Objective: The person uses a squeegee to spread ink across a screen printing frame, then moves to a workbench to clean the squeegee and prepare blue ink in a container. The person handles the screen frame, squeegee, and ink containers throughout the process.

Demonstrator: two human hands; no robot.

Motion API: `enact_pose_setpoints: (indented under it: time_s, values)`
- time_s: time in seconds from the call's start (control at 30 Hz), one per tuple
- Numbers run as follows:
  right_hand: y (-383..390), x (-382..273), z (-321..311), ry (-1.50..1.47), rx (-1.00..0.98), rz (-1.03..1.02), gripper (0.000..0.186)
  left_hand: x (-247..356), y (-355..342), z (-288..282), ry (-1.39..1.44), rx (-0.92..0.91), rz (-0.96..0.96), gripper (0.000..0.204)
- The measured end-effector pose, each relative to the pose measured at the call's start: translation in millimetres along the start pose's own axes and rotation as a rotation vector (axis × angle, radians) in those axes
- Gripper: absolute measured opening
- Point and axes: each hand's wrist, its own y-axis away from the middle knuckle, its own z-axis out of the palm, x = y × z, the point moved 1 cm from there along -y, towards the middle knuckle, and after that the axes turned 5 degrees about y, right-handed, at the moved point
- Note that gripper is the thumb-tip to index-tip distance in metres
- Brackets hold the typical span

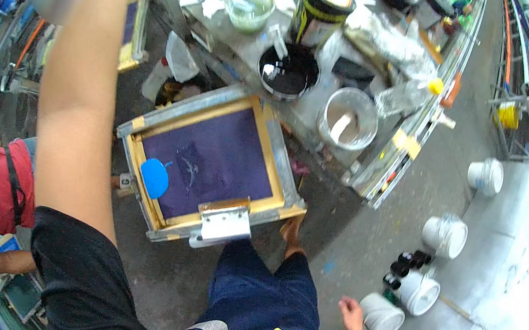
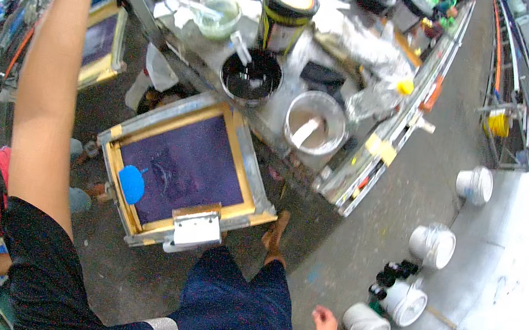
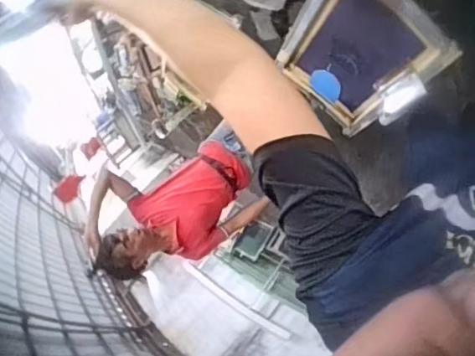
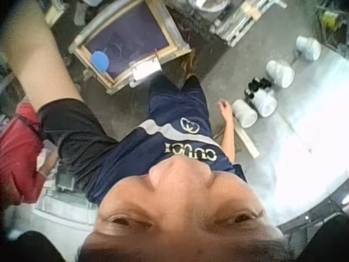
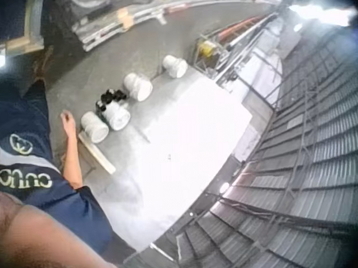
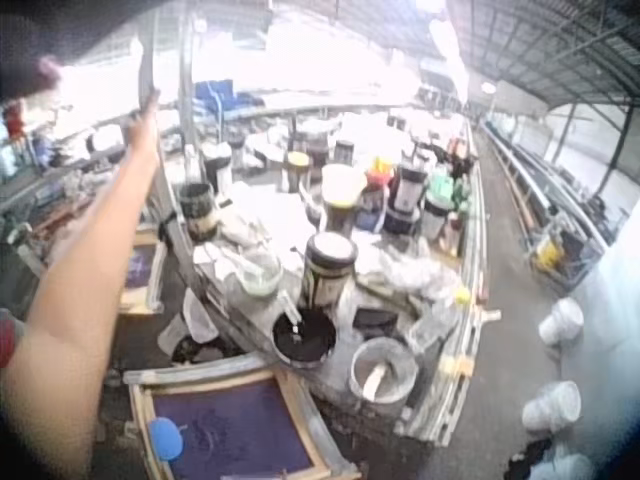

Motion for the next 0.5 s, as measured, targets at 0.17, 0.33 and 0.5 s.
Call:
enact_pose_setpoints:
  time_s: [0.17,0.33,0.5]
  values:
    - [-7.4,130.9,-36.6,-0.345,-0.106,0.282,0.024,-34.4,-29.4,-25.0,-0.011,-0.239,-0.320,0.068]
    - [-96.7,141.1,-80.0,-0.390,-0.085,0.272,0.027,-21.4,20.5,-70.0,-0.298,-0.209,-0.040,0.070]
    - [-169.0,129.6,-98.5,-0.347,-0.161,0.173,0.029,28.3,44.2,-166.7,-0.583,-0.731,0.351,0.060]
